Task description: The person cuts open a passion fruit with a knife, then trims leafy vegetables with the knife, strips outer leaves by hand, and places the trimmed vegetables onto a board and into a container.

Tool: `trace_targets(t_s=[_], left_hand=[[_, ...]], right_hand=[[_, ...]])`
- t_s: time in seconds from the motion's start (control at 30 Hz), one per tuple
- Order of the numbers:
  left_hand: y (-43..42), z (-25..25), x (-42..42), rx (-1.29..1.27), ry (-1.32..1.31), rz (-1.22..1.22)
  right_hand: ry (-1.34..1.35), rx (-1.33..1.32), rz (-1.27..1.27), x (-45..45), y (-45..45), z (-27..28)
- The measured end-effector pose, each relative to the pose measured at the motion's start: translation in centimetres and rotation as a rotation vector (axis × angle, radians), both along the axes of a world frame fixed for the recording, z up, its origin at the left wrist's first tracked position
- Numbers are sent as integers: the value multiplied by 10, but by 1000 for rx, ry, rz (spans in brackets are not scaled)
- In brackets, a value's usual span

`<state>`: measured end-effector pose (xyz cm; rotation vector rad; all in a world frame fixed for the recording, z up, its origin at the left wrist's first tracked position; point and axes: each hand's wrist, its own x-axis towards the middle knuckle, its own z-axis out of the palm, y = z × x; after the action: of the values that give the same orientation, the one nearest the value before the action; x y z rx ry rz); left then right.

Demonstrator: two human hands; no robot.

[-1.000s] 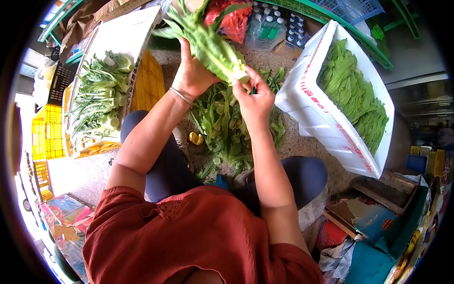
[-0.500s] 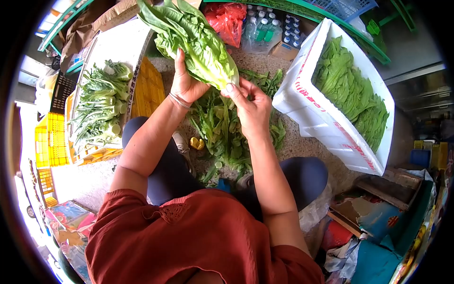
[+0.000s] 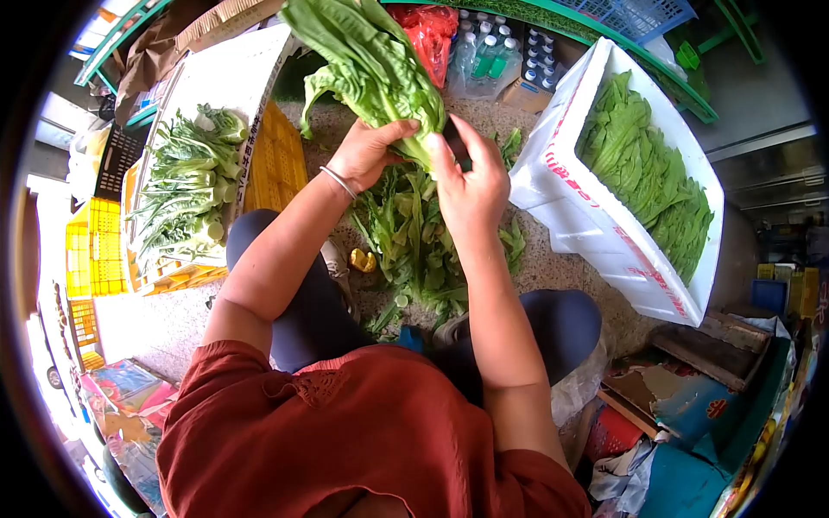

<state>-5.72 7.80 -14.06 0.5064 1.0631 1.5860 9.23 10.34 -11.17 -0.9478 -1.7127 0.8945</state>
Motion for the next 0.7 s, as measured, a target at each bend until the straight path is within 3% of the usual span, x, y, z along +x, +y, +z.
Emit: trace_targets(t_s=[0.1, 0.13, 0.2, 0.23, 0.3, 0.37, 0.4, 0.47, 0.53, 0.57, 0.67, 0.7], left_hand=[[6, -18, -1, 41, 116, -14], [8, -19, 4, 170, 166, 108], [9, -25, 1, 95, 539, 10], [11, -31, 0, 172, 312, 9], [13, -37, 1, 311, -162, 14], [19, -35, 1, 202, -706, 170], [38, -90, -9, 372, -374, 175], [51, -126, -19, 286, 271, 214], [42, -112, -16, 32, 570, 252], [36, -108, -15, -13, 1002, 316], [40, -128, -13, 57, 1375, 368], [32, -103, -1, 51, 1036, 375]], right_hand=[[-112, 125, 219, -21, 12, 5], [-250, 148, 246, -26, 8, 17], [-469, 179, 307, -40, 5, 29], [-564, 88, 324, -46, 3, 36], [-746, 160, 283, -59, 7, 32], [-770, 169, 251, -68, 9, 26], [-793, 174, 212, -71, 8, 24], [-767, 194, 194, -74, 6, 22], [-728, 287, 91, -77, 5, 19], [-727, 290, 99, -78, 5, 18], [-402, 329, -60, -81, 6, 34], [-177, 341, -17, -84, 16, 31]])
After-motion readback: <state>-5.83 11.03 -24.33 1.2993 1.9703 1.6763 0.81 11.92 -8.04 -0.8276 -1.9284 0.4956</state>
